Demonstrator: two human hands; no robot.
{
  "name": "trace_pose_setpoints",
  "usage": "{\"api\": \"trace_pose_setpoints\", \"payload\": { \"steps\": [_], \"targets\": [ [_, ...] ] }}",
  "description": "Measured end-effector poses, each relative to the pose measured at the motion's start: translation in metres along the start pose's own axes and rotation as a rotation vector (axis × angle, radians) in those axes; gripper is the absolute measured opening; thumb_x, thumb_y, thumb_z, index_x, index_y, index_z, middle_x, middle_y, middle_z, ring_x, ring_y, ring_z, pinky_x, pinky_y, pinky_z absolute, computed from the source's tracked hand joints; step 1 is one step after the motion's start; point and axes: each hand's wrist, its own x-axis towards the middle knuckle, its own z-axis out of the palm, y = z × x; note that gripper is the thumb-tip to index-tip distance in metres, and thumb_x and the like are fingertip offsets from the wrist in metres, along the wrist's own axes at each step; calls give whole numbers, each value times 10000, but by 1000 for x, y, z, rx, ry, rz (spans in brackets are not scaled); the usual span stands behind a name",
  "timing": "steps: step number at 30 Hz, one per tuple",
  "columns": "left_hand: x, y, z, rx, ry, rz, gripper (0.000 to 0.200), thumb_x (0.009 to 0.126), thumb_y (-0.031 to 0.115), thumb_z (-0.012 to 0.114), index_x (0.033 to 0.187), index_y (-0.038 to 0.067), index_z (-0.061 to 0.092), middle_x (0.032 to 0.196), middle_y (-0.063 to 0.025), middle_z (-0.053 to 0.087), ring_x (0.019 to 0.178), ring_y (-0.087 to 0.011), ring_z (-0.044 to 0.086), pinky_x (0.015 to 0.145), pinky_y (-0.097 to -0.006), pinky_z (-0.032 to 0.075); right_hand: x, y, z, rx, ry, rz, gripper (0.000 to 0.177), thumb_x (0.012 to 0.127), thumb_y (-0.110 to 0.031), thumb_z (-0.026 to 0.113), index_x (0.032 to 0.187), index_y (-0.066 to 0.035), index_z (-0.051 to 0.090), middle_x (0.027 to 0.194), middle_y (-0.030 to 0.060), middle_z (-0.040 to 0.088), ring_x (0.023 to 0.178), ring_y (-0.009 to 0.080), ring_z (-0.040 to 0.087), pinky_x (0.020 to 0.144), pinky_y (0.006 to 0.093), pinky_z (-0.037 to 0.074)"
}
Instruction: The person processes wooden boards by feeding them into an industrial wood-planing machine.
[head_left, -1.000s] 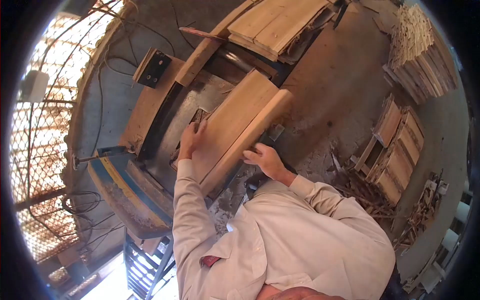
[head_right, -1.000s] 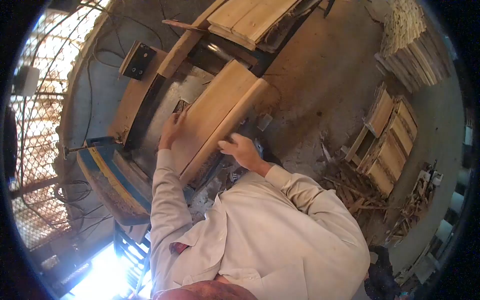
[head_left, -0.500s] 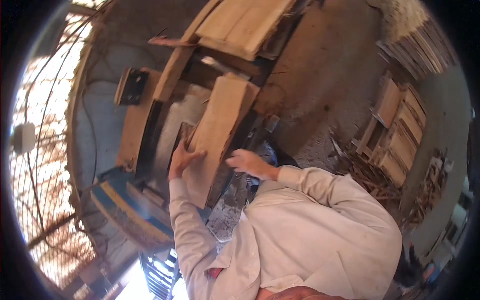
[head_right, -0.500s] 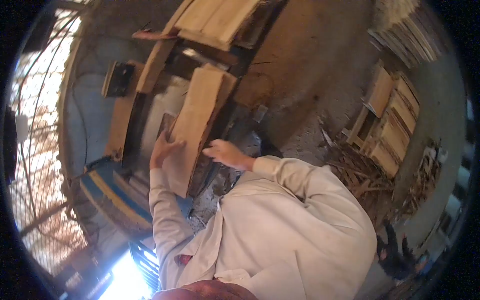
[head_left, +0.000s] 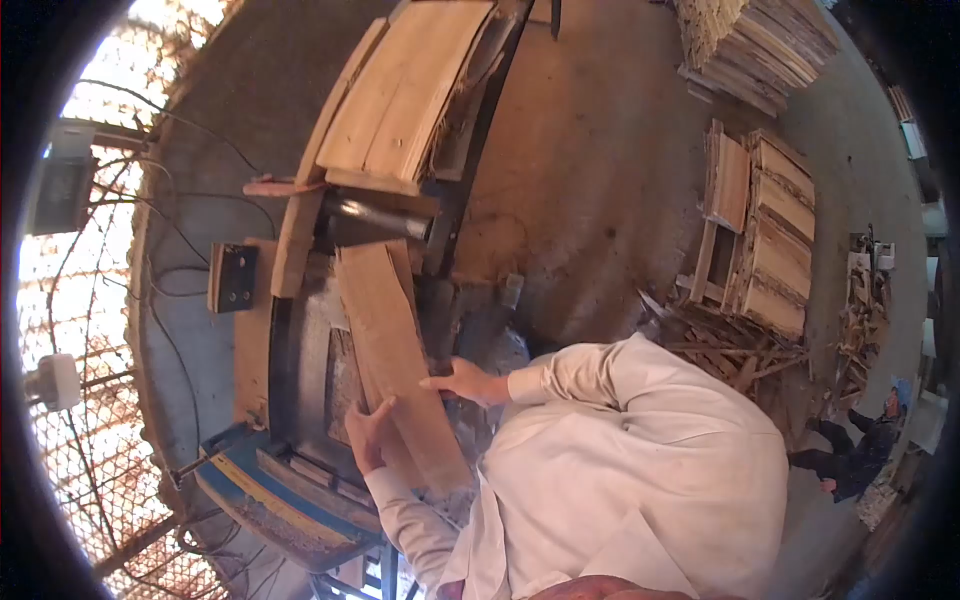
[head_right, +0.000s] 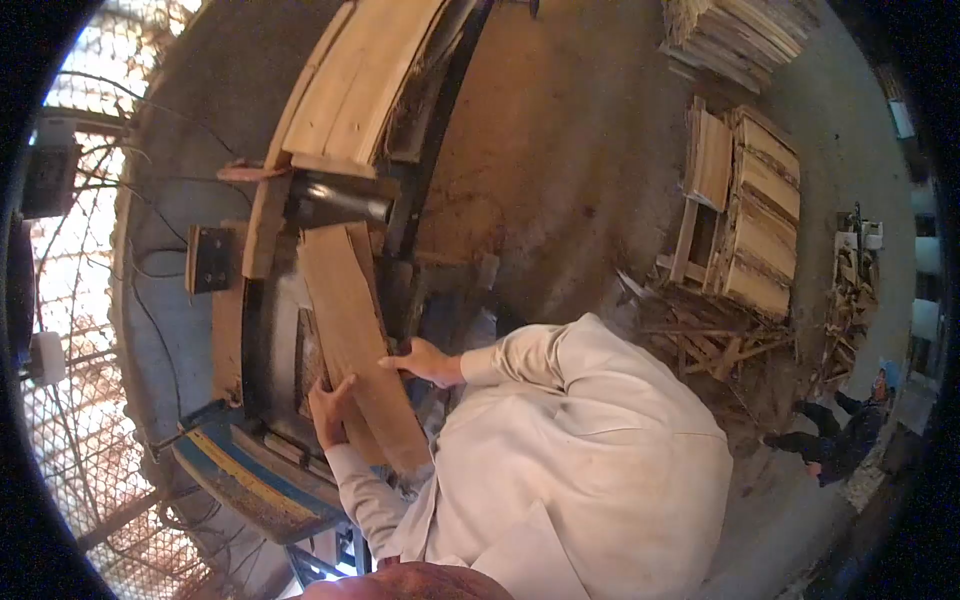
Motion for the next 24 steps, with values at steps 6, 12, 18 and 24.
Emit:
{"api": "trace_pose_setpoints", "payload": {
  "steps": [6, 12, 18, 24],
  "targets": [
    [-76, 74, 10, 180, 293, 38, 804, 664, 472, 914, 1160, -109, 663, 1067, -320, 718, 1037, -451, 702, 886, -465, 547, -27, -9, -17, 62, -285, 83, 685, 945, -263, 778, 1484, 37, 484, 1451, 98, 584, 1335, 224, 552, 1134, 382, 454],
    [-138, 95, 34, 8, 334, 136, 572, 695, 312, 926, 1054, -68, 694, 993, -198, 748, 881, -285, 727, 785, -394, 565, -85, -34, -50, -35, -354, 22, 821, 903, -208, 806, 1574, -43, 363, 1560, 90, 470, 1440, 223, 429, 1191, 393, 359],
    [-136, 159, 99, -446, 238, 439, 640, 631, 289, 974, 1064, -54, 651, 957, -174, 739, 886, -243, 716, 782, -380, 559, -171, -101, -89, -131, -155, -300, 842, 862, -187, 833, 1541, -60, 351, 1368, 50, 595, 1288, 167, 540, 1105, 358, 424],
    [-133, 287, 149, -407, 123, 660, 637, 680, 304, 957, 1135, -24, 655, 995, -168, 742, 917, -255, 726, 832, -377, 564, -237, -167, -156, 4, 3, -554, 656, 845, -115, 816, 1426, -54, 517, 1271, 51, 670, 1195, 179, 628, 1039, 357, 485]
  ]
}}
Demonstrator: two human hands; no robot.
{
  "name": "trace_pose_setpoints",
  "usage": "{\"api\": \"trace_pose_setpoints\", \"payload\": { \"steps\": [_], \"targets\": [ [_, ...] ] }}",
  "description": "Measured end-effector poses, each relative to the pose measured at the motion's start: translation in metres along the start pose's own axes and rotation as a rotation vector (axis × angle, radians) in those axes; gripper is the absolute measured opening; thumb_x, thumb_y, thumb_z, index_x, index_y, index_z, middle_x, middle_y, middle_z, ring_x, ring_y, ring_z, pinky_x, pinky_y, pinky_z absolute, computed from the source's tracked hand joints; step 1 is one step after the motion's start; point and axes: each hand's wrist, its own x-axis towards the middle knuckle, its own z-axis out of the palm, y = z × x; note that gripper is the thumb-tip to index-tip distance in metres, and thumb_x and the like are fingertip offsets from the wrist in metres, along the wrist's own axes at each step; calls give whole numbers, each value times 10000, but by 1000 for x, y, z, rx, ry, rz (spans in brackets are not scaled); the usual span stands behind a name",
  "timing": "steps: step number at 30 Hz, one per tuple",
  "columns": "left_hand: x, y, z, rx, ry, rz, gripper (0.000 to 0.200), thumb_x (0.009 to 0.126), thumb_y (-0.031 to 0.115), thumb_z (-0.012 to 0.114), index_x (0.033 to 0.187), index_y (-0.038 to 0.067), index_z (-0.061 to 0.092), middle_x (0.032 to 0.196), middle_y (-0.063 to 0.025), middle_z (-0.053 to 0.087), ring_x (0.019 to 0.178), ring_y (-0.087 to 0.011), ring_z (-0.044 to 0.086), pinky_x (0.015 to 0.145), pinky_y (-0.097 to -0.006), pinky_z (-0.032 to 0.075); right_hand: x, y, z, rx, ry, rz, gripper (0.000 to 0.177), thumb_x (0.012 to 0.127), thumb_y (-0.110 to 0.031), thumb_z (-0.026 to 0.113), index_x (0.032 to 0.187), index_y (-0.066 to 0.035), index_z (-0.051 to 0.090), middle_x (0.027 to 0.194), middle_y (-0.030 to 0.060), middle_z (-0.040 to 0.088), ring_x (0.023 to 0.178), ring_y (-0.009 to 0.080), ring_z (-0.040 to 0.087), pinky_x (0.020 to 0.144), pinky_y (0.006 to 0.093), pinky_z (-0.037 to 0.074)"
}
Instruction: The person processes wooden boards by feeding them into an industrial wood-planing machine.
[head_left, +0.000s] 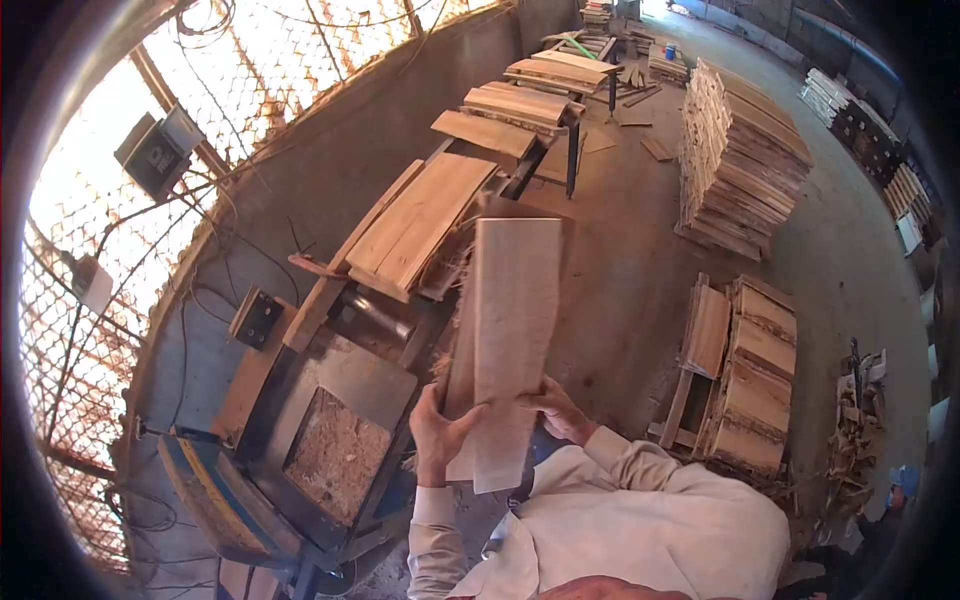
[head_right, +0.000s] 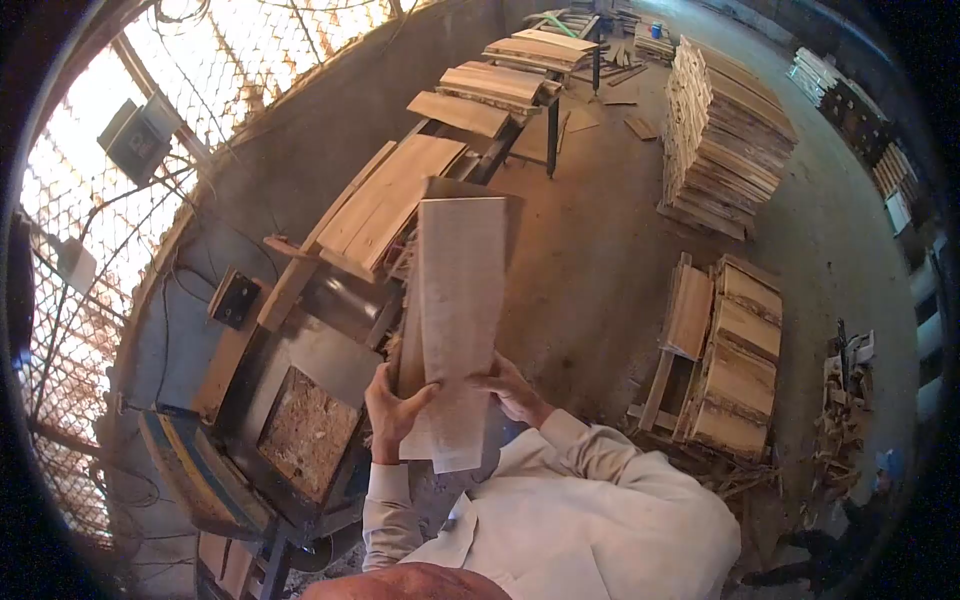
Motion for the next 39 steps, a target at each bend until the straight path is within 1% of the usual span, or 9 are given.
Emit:
{"api": "trace_pose_setpoints", "payload": {
  "steps": [6, 14, 19, 22, 25, 29, 31, 34, 39],
  "targets": [
    [94, 32, 144, -49, -222, 67, 647, 706, 393, 938, 1110, -30, 662, 990, -170, 736, 912, -278, 720, 820, -383, 551, 12, -78, -121, 16, 258, -204, 546, 839, -104, 790, 1342, -59, 580, 1258, 38, 657, 1149, 170, 632, 994, 338, 502],
    [232, 67, 374, -70, -630, 235, 967, 816, 542, 834, 1498, -27, 451, 1409, -257, 598, 1342, -406, 559, 1150, -451, 423, 22, -244, -315, -37, 699, -440, 576, 785, -159, 849, 1290, -60, 592, 1183, 71, 660, 1071, 201, 638, 942, 366, 520],
    [274, -25, 417, -31, -833, -203, 715, 897, 452, 797, 1363, -47, 584, 1305, -227, 679, 1203, -353, 671, 1013, -429, 544, 7, -330, -381, -540, 1067, -570, 569, 797, -179, 821, 1271, 14, 573, 1186, 124, 649, 1077, 231, 631, 949, 357, 500],
    [273, -76, 413, -140, -655, -380, 530, 916, 357, 795, 1214, -64, 674, 1166, -225, 736, 1052, -305, 735, 878, -412, 596, 22, -331, -431, -845, 1393, -575, 599, 773, -204, 824, 1259, 29, 563, 1192, 139, 653, 1067, 252, 629, 937, 376, 502],
    [276, -153, 414, -125, -497, -558, 475, 930, 309, 775, 1201, -68, 678, 1136, -227, 742, 1016, -283, 742, 806, -393, 604, 50, -377, -400, -677, 1312, -426, 753, 685, -196, 849, 1340, 48, 569, 1173, 177, 658, 1124, 300, 628, 1006, 393, 483],
    [269, -234, 422, 557, -569, -432, 611, 961, 521, 635, 1193, -38, 717, 1197, -277, 712, 1048, -399, 721, 938, -467, 559, 85, -348, -506, -859, 1361, -270, 560, 662, -176, 826, 1135, 41, 619, 1044, 158, 650, 1002, 284, 633, 901, 401, 512],
    [274, -252, 433, 679, -838, -562, 619, 915, 586, 637, 1082, 3, 761, 1152, -284, 714, 1062, -444, 703, 952, -517, 546, 109, -352, -520, -937, 1348, -160, 499, 659, -181, 830, 1061, 28, 620, 1003, 140, 640, 941, 277, 628, 854, 405, 516],
    [275, -306, 458, 636, -1000, -676, 553, 873, 536, 669, 1085, 31, 753, 1112, -261, 723, 1007, -427, 712, 893, -512, 556, 143, -324, -605, -1242, 1384, -206, 513, 681, -201, 837, 1113, 0, 648, 974, 133, 698, 920, 281, 686, 847, 426, 541],
    [333, -311, 489, 421, -883, -786, 471, 804, 452, 724, 1091, 79, 739, 1046, -224, 739, 916, -398, 727, 796, -503, 573, 237, -412, -594, -1147, 1243, -49, 444, 666, -205, 850, 1019, 0, 675, 924, 129, 698, 896, 273, 681, 829, 425, 532]
  ]
}}
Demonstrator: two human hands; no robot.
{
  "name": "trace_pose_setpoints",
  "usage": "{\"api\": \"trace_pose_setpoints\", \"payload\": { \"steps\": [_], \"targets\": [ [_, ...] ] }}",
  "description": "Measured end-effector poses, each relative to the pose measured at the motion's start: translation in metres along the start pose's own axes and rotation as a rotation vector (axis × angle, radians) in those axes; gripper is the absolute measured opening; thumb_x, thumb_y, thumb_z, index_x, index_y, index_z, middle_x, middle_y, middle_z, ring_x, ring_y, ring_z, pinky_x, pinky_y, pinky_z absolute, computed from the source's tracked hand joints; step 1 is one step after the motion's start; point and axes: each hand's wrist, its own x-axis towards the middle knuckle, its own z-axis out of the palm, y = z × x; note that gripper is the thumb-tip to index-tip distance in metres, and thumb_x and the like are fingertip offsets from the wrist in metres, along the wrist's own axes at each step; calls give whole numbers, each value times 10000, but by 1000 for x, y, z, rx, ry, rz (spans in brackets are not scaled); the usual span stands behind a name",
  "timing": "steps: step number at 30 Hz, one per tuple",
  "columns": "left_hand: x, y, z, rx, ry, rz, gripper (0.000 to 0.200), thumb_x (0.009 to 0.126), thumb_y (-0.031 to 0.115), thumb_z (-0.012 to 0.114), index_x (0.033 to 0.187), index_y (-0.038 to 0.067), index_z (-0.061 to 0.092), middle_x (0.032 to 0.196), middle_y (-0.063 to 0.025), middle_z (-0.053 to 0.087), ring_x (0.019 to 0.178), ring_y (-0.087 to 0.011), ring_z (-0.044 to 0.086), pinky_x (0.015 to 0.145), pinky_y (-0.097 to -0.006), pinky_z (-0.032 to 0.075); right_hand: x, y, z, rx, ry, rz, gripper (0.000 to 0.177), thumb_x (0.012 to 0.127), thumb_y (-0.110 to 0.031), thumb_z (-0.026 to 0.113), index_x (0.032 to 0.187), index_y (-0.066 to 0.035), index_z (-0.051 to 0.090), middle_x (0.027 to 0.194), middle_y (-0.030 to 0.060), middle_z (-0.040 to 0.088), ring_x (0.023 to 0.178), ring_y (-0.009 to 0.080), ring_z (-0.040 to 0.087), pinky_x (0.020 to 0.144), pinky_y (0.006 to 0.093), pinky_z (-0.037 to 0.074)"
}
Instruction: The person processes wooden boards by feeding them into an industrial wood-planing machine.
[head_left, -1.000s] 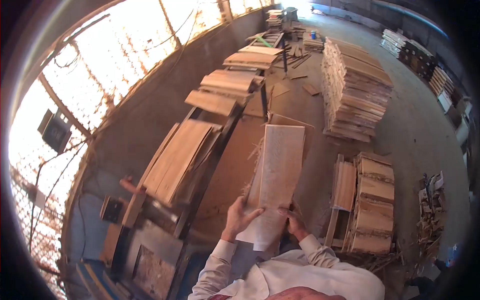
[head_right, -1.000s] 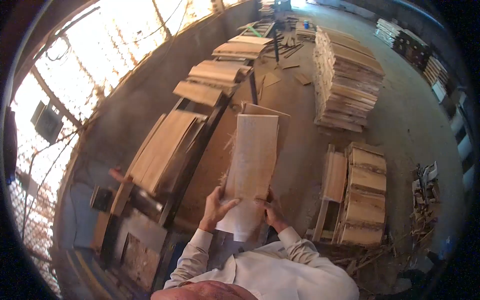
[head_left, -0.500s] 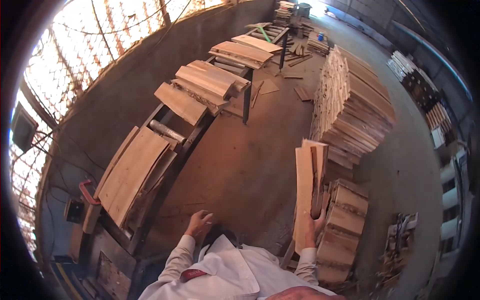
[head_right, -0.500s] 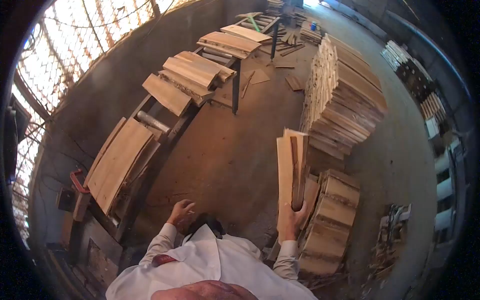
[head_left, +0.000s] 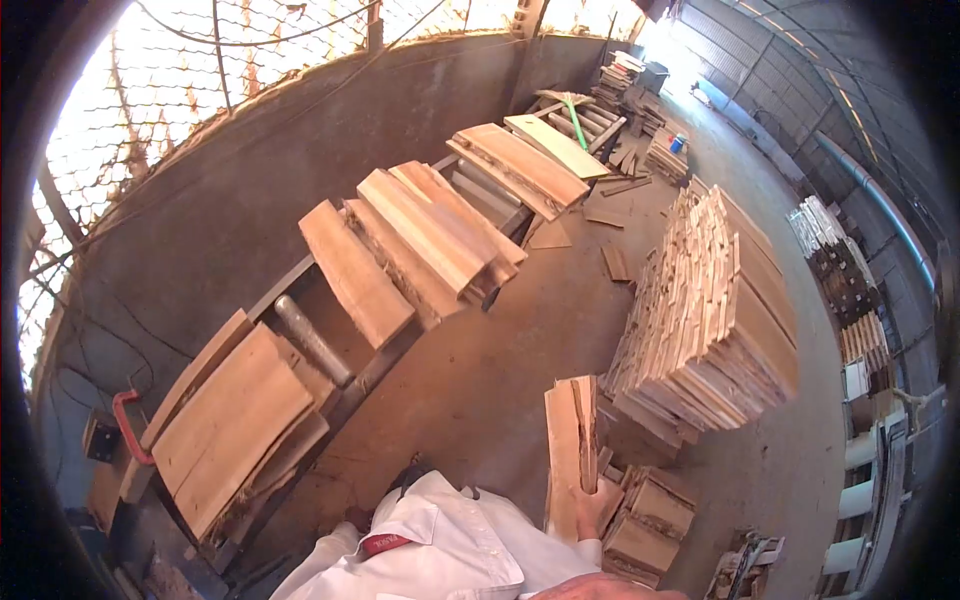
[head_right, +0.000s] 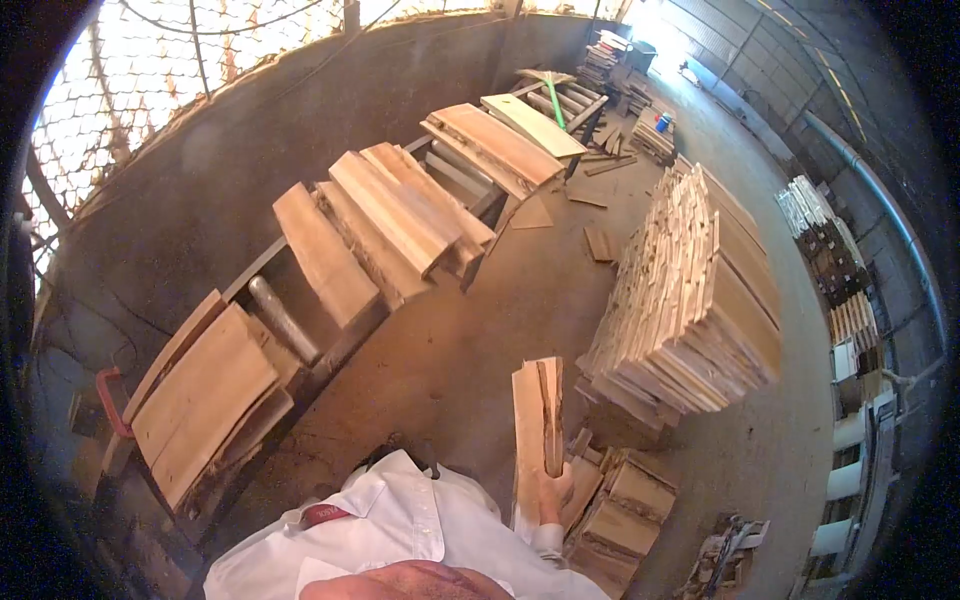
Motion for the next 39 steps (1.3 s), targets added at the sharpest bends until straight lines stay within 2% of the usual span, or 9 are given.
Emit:
{"api": "trace_pose_setpoints", "payload": {
  "steps": [6, 9, 19, 22, 24, 25, 29, 31, 39],
  "targets": [
    [54, 58, -61, -759, 118, -19, 386, 729, 326, 778, 1042, 109, 712, 942, -180, 750, 782, -340, 736, 690, -483, 580, 160, -161, 31, 130, -224, -175, 423, 706, -153, 787, 1077, 26, 691, 996, 108, 717, 912, 190, 669, 830, 353, 534],
    [75, 89, -78, -398, 390, 207, 294, 807, 309, 752, 962, 64, 706, 874, -161, 745, 701, -285, 729, 633, -440, 573, 262, -258, 56, 272, -333, -433, 442, 750, -180, 799, 1110, 45, 675, 1057, 102, 716, 937, 183, 668, 859, 342, 542],
    [46, 219, 38, -635, 706, -428, 421, 913, 400, 629, 960, 0, 753, 974, -277, 723, 903, -422, 716, 792, -548, 557, 648, -583, 215, 262, -897, -493, 563, 829, -413, 827, 1140, 40, 708, 1081, 105, 745, 958, 157, 686, 852, 342, 555],
    [44, 261, 90, -479, 722, -530, 480, 945, 427, 592, 960, -19, 767, 1004, -311, 716, 963, -462, 712, 840, -581, 552, 717, -634, 297, -409, -220, -1011, 670, 839, -569, 778, 1112, 40, 724, 1084, 202, 747, 990, 257, 721, 831, 411, 570],
    [34, 286, 114, -498, 839, -484, 554, 960, 494, 580, 872, -19, 773, 904, -306, 715, 892, -484, 711, 816, -573, 555, 748, -615, 359, -814, 26, -1132, 820, 822, -759, 666, 1134, -4, 738, 1130, 262, 728, 1032, 444, 702, 812, 520, 567],
    [36, 296, 124, -530, 790, -632, 572, 966, 511, 565, 892, -16, 774, 951, -308, 715, 940, -473, 707, 843, -564, 554, 715, -626, 368, -873, -229, -1033, 785, 864, -714, 661, 1196, -7, 734, 1240, 260, 695, 1147, 403, 673, 964, 500, 539],
    [29, 318, 194, -732, 705, -777, 493, 917, 514, 620, 1054, 70, 787, 1137, -234, 727, 1074, -413, 694, 917, -513, 548, 699, -569, 444, -908, -133, -1299, 792, 956, -659, 573, 1427, -22, 587, 1415, 241, 599, 1336, 377, 559, 1092, 498, 476],
    [10, 353, 192, -888, 538, -878, 611, 962, 553, 560, 1094, -9, 760, 1245, -270, 683, 1200, -436, 639, 1030, -495, 512, 725, -554, 465, -1018, 88, -1504, 842, 930, -752, 519, 1380, -46, 605, 1366, 261, 600, 1205, 441, 622, 942, 580, 540],
    [-55, 396, 217, -1531, 907, -1032, 529, 922, 487, 626, 1064, 0, 774, 1128, -246, 734, 1099, -417, 689, 980, -483, 528, 622, -435, 407, 126, 124, -1425, 616, 973, -541, 640, 1292, -15, 652, 1344, 265, 628, 1235, 432, 585, 1014, 511, 486]
  ]
}}
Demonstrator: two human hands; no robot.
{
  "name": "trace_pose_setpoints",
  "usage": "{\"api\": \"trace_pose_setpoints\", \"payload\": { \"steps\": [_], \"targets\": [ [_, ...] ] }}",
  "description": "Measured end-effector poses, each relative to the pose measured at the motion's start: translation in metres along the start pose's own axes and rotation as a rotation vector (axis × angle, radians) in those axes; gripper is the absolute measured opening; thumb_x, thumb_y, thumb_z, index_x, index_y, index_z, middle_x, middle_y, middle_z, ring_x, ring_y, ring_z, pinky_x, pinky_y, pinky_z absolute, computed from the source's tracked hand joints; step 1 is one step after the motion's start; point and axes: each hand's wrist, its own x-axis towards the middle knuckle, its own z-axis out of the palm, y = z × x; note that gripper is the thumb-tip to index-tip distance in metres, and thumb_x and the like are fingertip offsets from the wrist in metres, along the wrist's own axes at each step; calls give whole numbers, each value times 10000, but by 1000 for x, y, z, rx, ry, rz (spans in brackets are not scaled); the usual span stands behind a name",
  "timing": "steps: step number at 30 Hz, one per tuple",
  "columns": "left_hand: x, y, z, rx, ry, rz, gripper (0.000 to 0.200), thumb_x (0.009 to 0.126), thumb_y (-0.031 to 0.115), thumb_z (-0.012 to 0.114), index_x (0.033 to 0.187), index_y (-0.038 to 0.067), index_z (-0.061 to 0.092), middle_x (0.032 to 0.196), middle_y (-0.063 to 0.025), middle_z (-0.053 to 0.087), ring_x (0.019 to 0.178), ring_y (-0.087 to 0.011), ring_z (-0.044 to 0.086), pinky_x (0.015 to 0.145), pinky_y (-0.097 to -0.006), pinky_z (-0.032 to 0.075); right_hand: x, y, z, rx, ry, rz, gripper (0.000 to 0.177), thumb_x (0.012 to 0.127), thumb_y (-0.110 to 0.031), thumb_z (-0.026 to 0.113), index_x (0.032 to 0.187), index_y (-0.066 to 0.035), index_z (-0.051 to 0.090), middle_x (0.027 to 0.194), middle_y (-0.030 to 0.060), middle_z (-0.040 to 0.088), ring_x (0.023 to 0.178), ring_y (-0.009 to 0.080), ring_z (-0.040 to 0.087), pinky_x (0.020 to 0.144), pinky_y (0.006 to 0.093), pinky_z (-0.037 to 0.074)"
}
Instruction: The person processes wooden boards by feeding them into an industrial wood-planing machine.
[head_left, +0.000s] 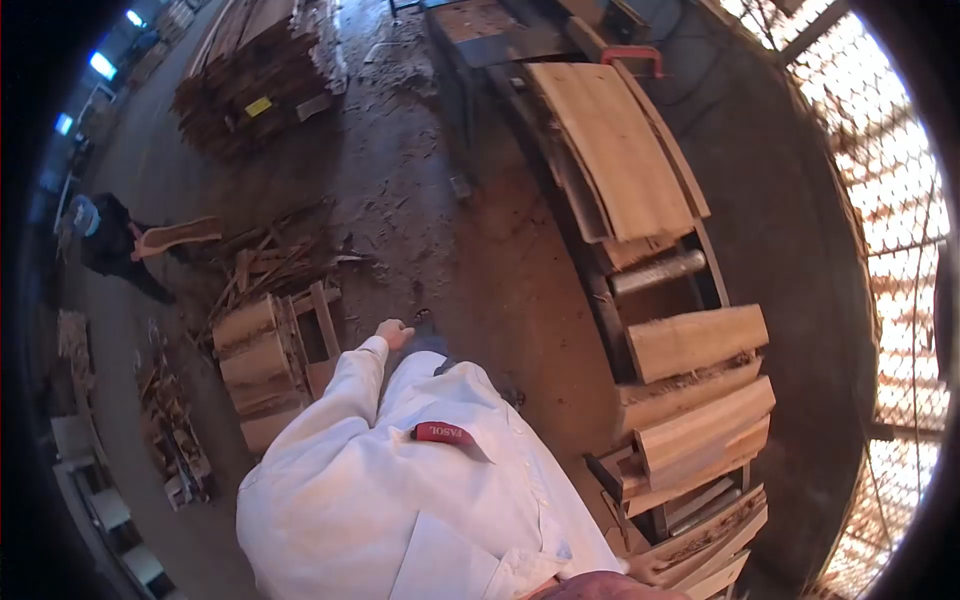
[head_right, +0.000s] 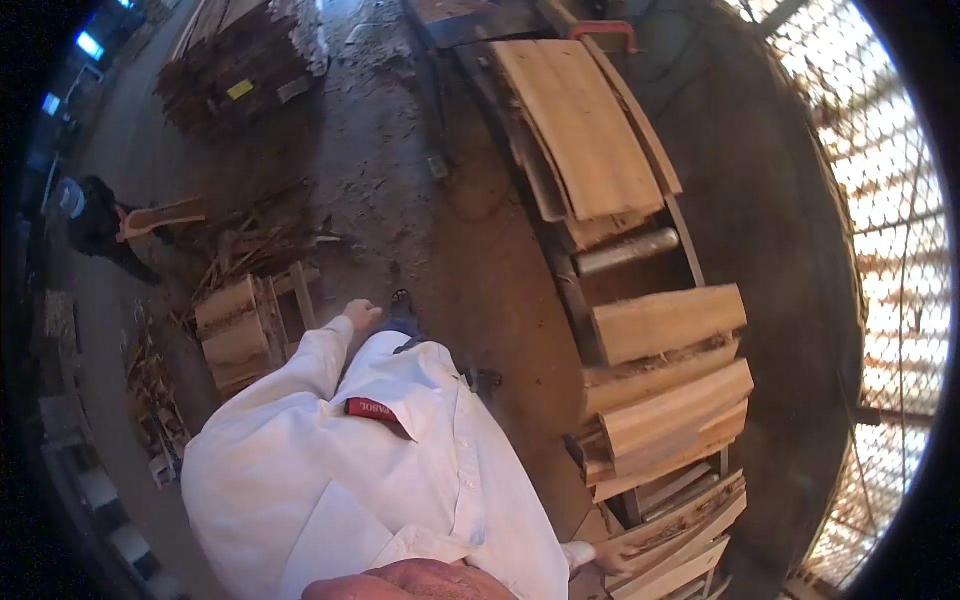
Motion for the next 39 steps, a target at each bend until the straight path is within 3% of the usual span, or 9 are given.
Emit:
{"api": "trace_pose_setpoints", "payload": {
  "steps": [13, 16, 19, 22, 29, 32, 35, 37, 39],
  "targets": [
    [75, -244, -64, -19, -118, -218, 558, 937, 583, 624, 1013, 63, 810, 1064, -156, 775, 1056, -327, 729, 966, -430, 543, -333, -423, -144, 478, -1738, -544, 460, 983, -389, 680, 1230, -1, 663, 1168, 247, 678, 1036, 377, 660, 877, 522, 529],
    [108, -272, -98, -301, -68, -245, 488, 957, 501, 638, 944, 40, 800, 933, -121, 790, 891, -281, 766, 828, -413, 591, -372, -510, -140, 538, -1811, -504, 428, 985, -357, 689, 1216, 2, 666, 1130, 243, 689, 993, 365, 676, 847, 524, 538],
    [119, -244, -157, -610, 83, -272, 429, 957, 427, 670, 878, 19, 778, 842, -113, 769, 781, -222, 760, 706, -382, 598, -424, -585, -95, 693, -1862, -84, 346, 958, -306, 706, 1094, 11, 739, 1019, 163, 767, 889, 299, 732, 788, 405, 582],
    [151, -234, -187, -755, 201, -263, 336, 954, 339, 706, 941, 5, 742, 827, -93, 741, 678, -165, 715, 628, -337, 580, -424, -664, -79, 704, -1941, -255, 270, 979, -206, 702, 1127, 20, 698, 973, 105, 741, 753, 166, 707, 625, 311, 568],
    [193, -246, -204, -1215, 214, -220, 369, 956, 372, 706, 945, 4, 731, 856, -116, 752, 693, -196, 714, 655, -354, 579, -451, -858, -114, 652, -1825, -662, 343, 936, -302, 732, 1104, -3, 742, 1024, 155, 772, 853, 227, 743, 790, 365, 586],
    [191, -270, -226, -577, 370, -263, 516, 914, 539, 599, 772, 75, 772, 830, -152, 766, 852, -338, 743, 859, -461, 556, -491, -955, -137, 706, -1802, -901, 302, 957, -269, 718, 1083, 4, 745, 951, 118, 763, 830, 184, 737, 723, 337, 583],
    [190, -291, -254, -489, 185, -261, 539, 923, 570, 549, 846, 95, 790, 856, -156, 770, 873, -356, 747, 840, -483, 561, -566, -1033, -114, 710, -1964, -910, 335, 943, -307, 734, 1090, -6, 751, 999, 150, 777, 908, 229, 744, 814, 372, 576],
    [186, -274, -298, 99, 111, -173, 551, 945, 583, 527, 872, 107, 795, 942, -172, 772, 881, -378, 744, 838, -503, 557, -577, -1095, -133, 591, -1898, -1085, 348, 944, -312, 730, 1112, -9, 747, 1030, 162, 775, 969, 263, 741, 862, 384, 567],
    [195, -275, -335, 27, 92, -312, 531, 951, 568, 522, 875, 118, 792, 976, -174, 771, 895, -378, 743, 833, -504, 560, -582, -1148, -157, 637, -1872, -1085, 350, 945, -312, 729, 1127, -14, 744, 1047, 170, 771, 994, 282, 738, 883, 383, 563]
  ]
}}
